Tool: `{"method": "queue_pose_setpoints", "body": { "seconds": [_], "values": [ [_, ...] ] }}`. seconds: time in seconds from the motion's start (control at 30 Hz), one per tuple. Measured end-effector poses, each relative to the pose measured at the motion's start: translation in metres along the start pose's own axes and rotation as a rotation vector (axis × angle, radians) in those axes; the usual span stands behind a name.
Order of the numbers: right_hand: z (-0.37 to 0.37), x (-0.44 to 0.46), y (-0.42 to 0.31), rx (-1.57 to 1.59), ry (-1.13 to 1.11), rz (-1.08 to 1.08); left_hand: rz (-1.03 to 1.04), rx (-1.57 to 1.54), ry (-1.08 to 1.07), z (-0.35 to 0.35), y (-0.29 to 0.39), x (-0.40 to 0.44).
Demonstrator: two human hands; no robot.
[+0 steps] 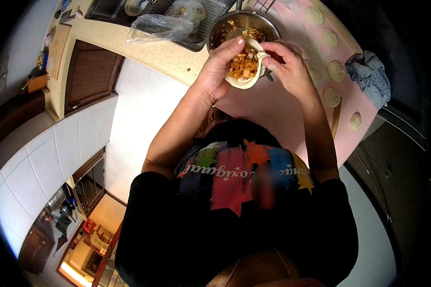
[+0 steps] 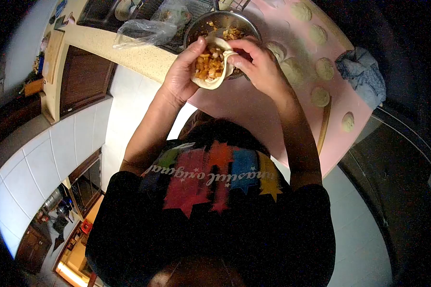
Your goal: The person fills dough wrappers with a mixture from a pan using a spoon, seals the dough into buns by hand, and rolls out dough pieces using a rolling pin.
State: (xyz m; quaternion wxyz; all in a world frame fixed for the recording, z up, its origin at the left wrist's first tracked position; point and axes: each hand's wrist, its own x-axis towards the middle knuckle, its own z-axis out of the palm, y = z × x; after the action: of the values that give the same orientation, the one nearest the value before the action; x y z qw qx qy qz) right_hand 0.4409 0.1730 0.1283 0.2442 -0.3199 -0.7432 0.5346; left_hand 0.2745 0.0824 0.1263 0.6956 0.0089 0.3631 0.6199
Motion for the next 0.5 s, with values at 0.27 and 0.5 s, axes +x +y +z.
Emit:
{"method": "queue_pose_setpoints", "body": {
  "seconds": [0.27,0.5],
  "values": [
    [-0.005,-0.005,0.002,-0.255,0.028,-0.176,0.027,0.201,0.096,0.002,0.002,0.005],
    [-0.010,-0.002,0.019,-0.140,-0.162,-0.012,-0.067,0.336,0.028,0.002,0.006,0.003]
  ]
}}
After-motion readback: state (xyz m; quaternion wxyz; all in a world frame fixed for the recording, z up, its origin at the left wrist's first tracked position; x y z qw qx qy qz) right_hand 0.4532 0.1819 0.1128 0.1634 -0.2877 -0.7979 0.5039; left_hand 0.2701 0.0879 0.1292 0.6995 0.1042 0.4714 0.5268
